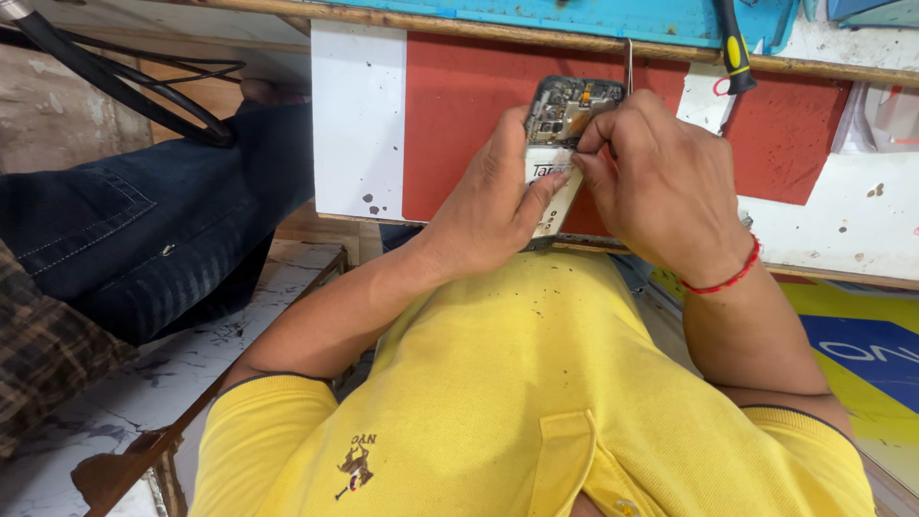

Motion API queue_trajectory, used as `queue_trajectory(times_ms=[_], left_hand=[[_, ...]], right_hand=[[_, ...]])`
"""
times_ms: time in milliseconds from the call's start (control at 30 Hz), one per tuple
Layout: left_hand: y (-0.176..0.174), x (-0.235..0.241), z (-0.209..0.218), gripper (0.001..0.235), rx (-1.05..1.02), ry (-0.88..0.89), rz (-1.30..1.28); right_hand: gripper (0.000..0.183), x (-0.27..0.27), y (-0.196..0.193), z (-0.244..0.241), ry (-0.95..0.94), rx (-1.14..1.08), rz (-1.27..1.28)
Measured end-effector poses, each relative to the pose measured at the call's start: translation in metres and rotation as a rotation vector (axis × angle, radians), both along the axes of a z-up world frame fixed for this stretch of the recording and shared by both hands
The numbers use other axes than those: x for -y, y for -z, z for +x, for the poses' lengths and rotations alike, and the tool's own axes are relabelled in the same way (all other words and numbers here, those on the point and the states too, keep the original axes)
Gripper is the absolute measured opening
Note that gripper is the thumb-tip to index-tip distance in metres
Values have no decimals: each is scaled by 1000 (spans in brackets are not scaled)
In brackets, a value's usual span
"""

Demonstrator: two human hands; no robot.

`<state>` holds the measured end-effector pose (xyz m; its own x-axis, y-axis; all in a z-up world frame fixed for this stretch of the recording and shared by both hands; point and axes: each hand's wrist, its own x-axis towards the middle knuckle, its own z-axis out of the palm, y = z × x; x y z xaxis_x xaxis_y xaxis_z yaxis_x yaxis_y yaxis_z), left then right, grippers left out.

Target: The person uses a screwdriver and tweezers to remove screws and pry open the back of a smartphone. They carefully lift and disconnect internal components, including the battery and camera assembly, while working at a bench.

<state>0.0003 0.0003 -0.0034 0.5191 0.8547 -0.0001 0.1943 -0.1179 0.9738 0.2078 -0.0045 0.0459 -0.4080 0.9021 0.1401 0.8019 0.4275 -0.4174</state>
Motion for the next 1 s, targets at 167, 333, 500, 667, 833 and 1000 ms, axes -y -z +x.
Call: queue_trajectory(times_ms=[167, 333, 500, 667, 833, 1000], left_hand=[[-6, -3, -1, 45, 139, -25, -124], [-10, -9, -1, 47, 143, 6, -217], [-15, -9, -1, 47, 141, -4, -149], [-17, -9, 1, 44, 88, 2, -124], [-17, -4, 0, 41, 47, 18, -46], [-12, 0, -1, 42, 30, 40, -30]], right_hand=[[27, -1, 6, 14, -58, -289, 87], [26, 5, 1, 21, 65, -376, 94], [26, -6, -12, 26, 131, -382, -42], [22, -11, -17, 26, 86, -332, -74], [19, -11, -11, 17, 133, -345, -170], [20, -10, -2, 14, 109, -295, -194]])
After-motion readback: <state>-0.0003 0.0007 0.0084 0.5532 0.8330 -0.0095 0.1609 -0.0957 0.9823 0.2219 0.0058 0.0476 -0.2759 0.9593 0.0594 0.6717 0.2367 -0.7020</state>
